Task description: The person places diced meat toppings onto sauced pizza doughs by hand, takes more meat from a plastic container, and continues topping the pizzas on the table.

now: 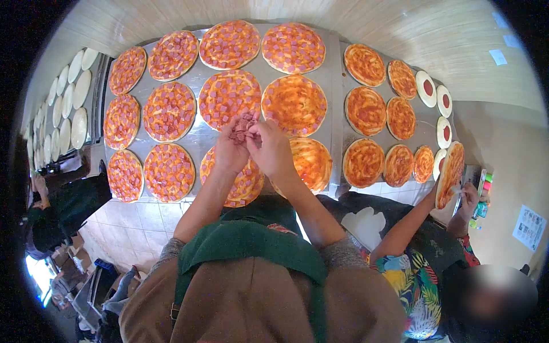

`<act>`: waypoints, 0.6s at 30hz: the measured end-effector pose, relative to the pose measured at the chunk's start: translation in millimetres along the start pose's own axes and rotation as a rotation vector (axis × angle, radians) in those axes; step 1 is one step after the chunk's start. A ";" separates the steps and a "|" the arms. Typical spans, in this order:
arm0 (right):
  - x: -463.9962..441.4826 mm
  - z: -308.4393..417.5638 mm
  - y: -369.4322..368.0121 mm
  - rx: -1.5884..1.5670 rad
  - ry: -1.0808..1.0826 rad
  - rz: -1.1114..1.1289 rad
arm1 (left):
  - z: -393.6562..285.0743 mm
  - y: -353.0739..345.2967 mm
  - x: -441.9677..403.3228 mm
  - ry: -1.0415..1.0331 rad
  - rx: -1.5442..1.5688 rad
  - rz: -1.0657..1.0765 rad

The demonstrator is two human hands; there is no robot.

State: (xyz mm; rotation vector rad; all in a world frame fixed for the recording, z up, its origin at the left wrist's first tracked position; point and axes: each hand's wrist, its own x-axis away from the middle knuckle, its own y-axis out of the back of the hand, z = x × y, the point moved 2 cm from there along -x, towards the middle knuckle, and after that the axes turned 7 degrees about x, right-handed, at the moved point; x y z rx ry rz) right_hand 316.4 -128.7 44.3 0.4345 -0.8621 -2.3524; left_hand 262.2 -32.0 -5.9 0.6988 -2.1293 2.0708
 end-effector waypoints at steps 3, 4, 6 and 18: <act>2.2 -9.1 -0.5 -0.135 -0.077 0.026 | 0.9 1.0 0.7 -0.040 -0.002 -0.116; 2.4 -13.3 -0.6 -0.194 -0.110 0.040 | 0.7 1.7 1.6 -0.040 0.015 -0.135; 0.7 -20.6 3.5 -0.587 -0.337 0.168 | 0.4 2.4 4.3 -0.034 0.044 -0.133; 0.2 -20.6 -5.5 -0.787 -0.400 0.248 | -4.3 -5.6 12.2 -0.113 -0.054 -0.163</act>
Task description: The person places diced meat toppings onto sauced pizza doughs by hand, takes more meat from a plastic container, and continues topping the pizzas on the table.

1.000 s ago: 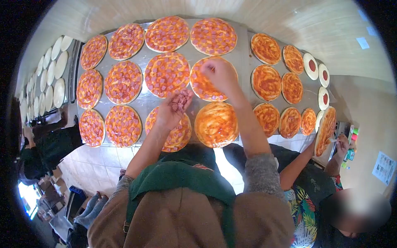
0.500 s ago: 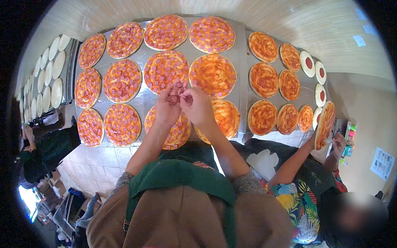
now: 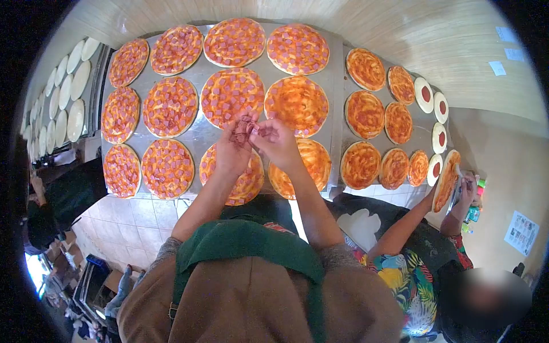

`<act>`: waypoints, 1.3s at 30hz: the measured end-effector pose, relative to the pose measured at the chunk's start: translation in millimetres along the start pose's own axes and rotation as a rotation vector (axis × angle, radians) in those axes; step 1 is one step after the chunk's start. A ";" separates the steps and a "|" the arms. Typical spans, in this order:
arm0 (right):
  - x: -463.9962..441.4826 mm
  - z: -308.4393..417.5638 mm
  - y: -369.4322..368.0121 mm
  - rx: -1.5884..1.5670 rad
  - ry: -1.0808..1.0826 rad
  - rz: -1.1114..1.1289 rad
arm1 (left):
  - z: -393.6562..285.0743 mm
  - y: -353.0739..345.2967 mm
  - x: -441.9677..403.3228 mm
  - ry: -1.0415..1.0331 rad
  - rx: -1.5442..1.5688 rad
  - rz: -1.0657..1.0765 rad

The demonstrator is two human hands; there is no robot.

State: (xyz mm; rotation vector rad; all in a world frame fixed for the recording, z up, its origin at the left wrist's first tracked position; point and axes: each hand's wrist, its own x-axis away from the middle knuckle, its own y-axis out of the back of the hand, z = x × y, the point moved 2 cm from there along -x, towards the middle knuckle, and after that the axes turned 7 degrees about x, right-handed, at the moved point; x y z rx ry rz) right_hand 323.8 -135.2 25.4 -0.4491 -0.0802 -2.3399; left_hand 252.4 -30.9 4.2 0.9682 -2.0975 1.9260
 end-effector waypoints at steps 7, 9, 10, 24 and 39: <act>-3.3 -2.3 -3.4 0.160 0.033 -0.066 | -3.6 8.5 -1.7 0.022 0.042 -0.015; -1.4 -0.8 -0.3 0.214 0.011 -0.028 | -3.9 11.4 -1.0 0.060 0.068 -0.038; -0.7 -0.6 0.6 0.242 0.001 -0.010 | -3.6 12.0 0.6 0.077 0.071 -0.052; 8.4 8.4 3.2 0.314 0.091 -0.113 | -0.7 18.5 4.0 0.126 0.172 -0.043; -154.2 -10.0 98.3 1.142 -0.039 -0.460 | 0.0 25.8 4.1 0.107 0.231 -0.081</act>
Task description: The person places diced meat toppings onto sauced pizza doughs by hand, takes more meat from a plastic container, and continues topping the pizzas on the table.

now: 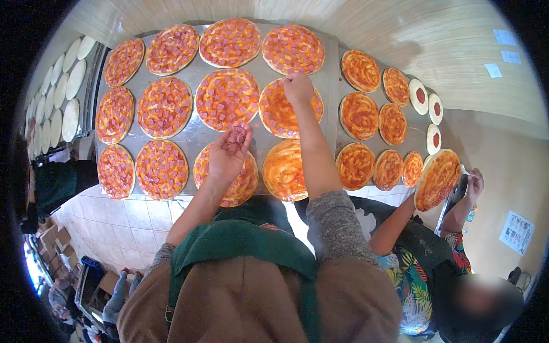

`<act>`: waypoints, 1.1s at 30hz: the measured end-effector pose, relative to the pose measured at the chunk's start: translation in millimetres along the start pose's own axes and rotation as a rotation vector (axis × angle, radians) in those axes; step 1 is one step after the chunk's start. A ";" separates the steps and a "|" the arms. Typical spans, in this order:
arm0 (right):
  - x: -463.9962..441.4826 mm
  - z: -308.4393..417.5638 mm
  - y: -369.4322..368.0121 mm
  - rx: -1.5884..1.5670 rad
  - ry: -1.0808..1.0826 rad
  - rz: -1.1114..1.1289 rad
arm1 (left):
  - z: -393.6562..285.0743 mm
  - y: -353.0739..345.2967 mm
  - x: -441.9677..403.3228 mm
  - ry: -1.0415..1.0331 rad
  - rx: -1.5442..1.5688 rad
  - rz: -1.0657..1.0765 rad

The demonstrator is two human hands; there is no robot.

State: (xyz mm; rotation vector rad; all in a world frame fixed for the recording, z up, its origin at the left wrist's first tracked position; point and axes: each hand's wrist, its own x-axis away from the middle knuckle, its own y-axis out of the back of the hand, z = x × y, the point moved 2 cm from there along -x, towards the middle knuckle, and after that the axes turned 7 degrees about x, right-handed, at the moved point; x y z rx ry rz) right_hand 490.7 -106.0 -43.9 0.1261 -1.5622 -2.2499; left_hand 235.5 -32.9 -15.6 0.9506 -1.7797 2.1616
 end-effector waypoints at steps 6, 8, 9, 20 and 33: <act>-10.6 2.8 -6.5 0.174 -0.026 -0.025 | -2.6 -1.6 1.8 -0.040 -0.012 -0.047; -14.4 -1.0 -9.4 0.239 -0.038 -0.113 | -2.5 -4.0 2.9 -0.040 -0.022 -0.066; -14.7 -1.7 -4.7 0.193 -0.009 -0.112 | -2.4 -2.8 2.0 -0.035 -0.015 -0.049; -46.4 -62.0 5.9 -0.321 -0.058 0.169 | 0.2 -2.1 -2.6 -0.049 -0.040 -0.029; -19.4 -21.0 22.8 -0.178 0.099 -0.005 | 2.3 4.7 -3.1 -0.016 -0.056 -0.042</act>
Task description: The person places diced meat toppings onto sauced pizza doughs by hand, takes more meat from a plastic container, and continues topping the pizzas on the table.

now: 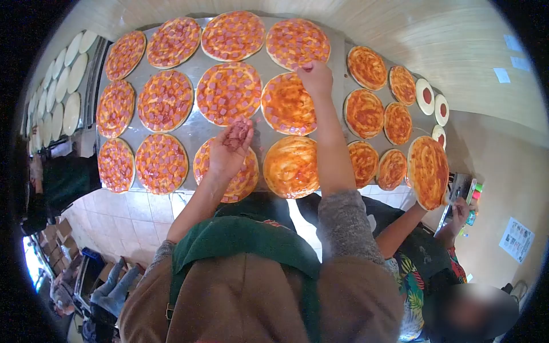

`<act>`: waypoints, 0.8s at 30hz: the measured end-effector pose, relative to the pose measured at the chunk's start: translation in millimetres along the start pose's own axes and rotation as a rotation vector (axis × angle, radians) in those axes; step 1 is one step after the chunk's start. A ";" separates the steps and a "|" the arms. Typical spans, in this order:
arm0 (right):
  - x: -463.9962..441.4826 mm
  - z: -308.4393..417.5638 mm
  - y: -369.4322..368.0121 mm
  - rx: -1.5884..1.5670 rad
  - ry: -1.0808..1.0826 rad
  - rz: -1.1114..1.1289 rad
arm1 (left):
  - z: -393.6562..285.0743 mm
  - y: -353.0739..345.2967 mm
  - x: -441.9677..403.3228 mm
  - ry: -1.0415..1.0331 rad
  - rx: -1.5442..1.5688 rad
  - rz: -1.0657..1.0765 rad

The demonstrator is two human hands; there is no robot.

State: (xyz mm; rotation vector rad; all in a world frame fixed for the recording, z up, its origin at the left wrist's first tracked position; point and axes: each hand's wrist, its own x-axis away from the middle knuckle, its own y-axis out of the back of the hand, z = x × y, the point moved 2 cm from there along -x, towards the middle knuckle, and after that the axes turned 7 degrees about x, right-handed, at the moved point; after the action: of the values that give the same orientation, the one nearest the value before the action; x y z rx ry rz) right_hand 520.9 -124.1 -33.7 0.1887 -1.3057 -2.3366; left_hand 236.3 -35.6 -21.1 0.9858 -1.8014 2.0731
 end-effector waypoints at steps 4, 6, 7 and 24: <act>78.1 60.7 15.2 -0.480 0.134 0.290 | 0.3 -0.7 0.6 0.003 -0.073 0.018; 115.3 74.8 6.0 -0.511 0.107 0.546 | 0.6 1.0 2.0 -0.003 -0.100 0.024; 131.5 84.4 7.5 -0.442 0.148 0.482 | 0.5 3.7 1.5 -0.008 -0.106 0.025; 188.3 100.2 14.3 -0.407 0.266 0.186 | 10.3 -6.0 16.0 0.097 -0.198 0.164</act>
State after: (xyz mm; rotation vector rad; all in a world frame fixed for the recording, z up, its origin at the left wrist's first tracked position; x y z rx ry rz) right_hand 325.2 -137.9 51.1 0.2260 -0.6761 -2.2662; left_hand 231.2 -48.0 -6.3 0.6953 -2.0488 1.9453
